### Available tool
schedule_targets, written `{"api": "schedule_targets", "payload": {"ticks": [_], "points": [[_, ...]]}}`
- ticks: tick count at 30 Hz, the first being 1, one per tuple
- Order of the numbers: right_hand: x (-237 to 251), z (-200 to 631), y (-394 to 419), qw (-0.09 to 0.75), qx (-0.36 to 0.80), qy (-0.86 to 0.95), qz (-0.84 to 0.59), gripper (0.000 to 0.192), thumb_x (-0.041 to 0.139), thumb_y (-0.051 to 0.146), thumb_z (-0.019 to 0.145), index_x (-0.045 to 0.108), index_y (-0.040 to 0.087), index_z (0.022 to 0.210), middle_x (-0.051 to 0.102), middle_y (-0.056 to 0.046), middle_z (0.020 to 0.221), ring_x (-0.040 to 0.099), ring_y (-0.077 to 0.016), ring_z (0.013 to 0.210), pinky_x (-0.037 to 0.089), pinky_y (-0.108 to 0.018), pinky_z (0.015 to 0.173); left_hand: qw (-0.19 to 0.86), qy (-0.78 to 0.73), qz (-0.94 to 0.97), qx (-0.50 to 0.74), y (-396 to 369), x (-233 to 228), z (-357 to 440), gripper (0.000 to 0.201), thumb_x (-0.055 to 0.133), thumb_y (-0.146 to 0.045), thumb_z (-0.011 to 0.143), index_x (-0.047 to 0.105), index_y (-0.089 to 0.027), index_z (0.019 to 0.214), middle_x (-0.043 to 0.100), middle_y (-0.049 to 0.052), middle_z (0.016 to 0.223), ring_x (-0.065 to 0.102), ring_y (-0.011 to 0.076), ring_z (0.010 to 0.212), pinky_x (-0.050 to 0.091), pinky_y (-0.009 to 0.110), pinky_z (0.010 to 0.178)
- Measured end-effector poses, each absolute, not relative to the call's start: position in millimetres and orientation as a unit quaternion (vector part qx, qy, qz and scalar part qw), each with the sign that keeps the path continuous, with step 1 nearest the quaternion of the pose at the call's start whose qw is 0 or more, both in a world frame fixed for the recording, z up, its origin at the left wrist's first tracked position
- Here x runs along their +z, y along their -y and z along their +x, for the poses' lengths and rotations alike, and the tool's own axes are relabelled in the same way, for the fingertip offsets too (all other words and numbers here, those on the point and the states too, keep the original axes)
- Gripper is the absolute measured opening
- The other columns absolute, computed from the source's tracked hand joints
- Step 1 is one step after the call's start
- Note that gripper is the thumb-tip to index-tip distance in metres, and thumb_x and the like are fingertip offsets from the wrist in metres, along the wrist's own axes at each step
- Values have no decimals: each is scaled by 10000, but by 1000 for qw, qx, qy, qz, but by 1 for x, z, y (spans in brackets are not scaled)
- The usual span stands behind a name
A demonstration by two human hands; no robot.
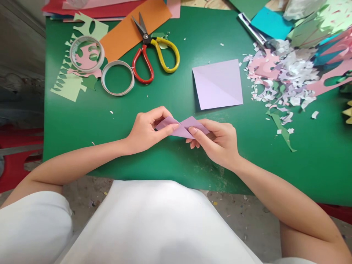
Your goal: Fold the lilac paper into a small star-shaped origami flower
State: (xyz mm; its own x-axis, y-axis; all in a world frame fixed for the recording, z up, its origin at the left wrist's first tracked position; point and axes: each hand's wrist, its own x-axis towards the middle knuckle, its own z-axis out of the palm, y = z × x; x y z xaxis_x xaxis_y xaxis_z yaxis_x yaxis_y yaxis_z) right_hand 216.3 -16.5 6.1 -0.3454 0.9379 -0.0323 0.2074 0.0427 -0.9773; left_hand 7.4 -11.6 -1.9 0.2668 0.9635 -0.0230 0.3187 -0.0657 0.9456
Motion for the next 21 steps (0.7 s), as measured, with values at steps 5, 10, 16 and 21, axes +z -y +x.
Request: {"api": "schedule_targets", "payload": {"ticks": [5,10,16,21], "points": [[6,216,16,345,527,633,-450,116,628,297,910,684,232,832,679,36,620,588,-92,445,465,-228,436,479,-500,629,355,10,-1,8,195,703,-333,828,618,-173,754,600,-30,675,497,74,575,413,198,524],[3,216,17,342,496,648,-466,115,753,318,814,681,232,789,664,40,594,593,-108,473,450,-238,442,474,-502,633,349,11,-2,9,180,701,-308,818,603,-171,755,589,-26,666,511,78,576,421,196,516],[2,215,17,350,473,660,-467,78,689,224,845,653,214,775,643,45,593,580,-97,474,451,-229,460,509,-473,629,349,9,-2,8,140,704,-277,804,661,-168,882,673,-23,755,595,72,617,495,168,577],[1,217,15,344,442,703,-438,80,656,191,856,647,204,778,614,48,574,533,-84,469,412,-225,458,514,-458,658,305,6,-2,5,108,675,-269,815,719,-172,835,689,-12,738,599,90,621,484,185,566]]}}
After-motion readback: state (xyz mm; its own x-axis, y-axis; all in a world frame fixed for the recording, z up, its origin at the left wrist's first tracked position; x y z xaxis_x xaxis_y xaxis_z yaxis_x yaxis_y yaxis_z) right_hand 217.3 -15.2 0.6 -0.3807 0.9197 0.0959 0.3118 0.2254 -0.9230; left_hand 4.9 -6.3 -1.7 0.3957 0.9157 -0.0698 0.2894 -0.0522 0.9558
